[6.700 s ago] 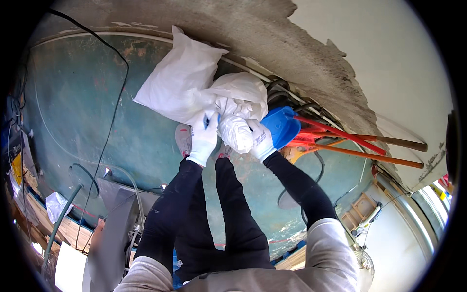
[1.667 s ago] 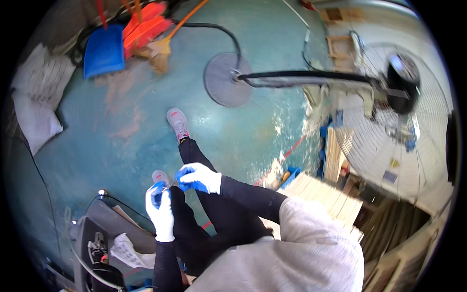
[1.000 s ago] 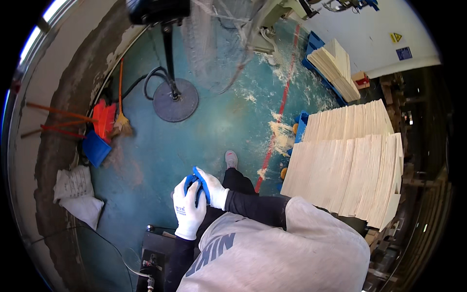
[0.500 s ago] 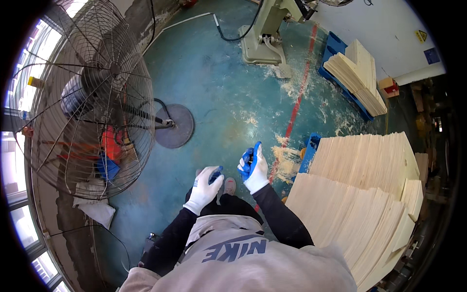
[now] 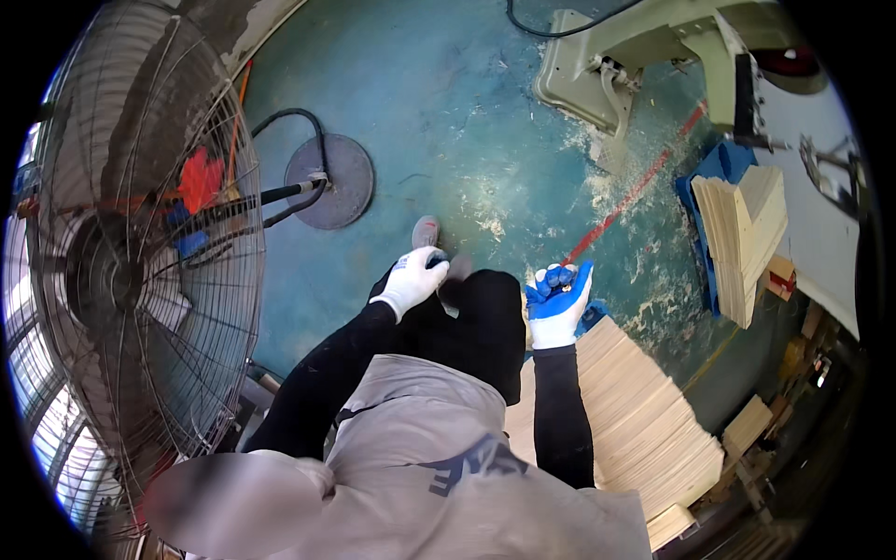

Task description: The person places a wooden board onto a machine to insert rivets, سپس pours a bag of metal rivets into the machine's hopper and picks up stray rivets from the floor.

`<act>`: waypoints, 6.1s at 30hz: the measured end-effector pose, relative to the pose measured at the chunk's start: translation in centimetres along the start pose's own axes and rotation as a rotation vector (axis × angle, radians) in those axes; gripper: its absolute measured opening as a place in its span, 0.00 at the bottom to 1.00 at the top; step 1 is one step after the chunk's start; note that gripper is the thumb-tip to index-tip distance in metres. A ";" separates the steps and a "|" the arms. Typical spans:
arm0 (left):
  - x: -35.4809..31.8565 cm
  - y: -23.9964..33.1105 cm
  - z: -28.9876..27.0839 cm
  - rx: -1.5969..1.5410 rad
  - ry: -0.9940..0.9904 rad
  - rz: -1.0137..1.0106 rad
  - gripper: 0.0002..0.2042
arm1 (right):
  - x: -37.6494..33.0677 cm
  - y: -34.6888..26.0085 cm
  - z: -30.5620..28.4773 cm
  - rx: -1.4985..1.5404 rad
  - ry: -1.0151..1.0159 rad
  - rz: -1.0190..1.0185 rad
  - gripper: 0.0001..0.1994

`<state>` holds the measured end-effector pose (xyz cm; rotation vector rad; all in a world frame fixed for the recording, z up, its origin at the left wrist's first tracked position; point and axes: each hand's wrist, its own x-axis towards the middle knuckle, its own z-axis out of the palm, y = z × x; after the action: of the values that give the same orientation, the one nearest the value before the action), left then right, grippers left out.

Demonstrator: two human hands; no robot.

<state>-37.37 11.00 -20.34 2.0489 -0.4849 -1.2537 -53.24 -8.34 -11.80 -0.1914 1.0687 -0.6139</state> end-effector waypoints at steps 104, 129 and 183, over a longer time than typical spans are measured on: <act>104.3 11.3 -6.0 -0.128 -0.628 0.065 0.11 | 98.8 -0.7 16.9 -0.342 -0.171 0.139 0.11; 97.4 -18.4 -27.7 0.197 0.608 -0.244 0.23 | 95.0 3.6 42.8 -1.130 -0.335 0.048 0.13; 99.3 -31.9 -59.7 0.217 0.788 -0.398 0.16 | 95.1 36.0 73.2 -1.306 -0.687 0.277 0.23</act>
<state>60.74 -7.00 -87.42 2.6869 0.1746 -0.4993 55.38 -42.18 -64.43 -1.2624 0.6478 0.4769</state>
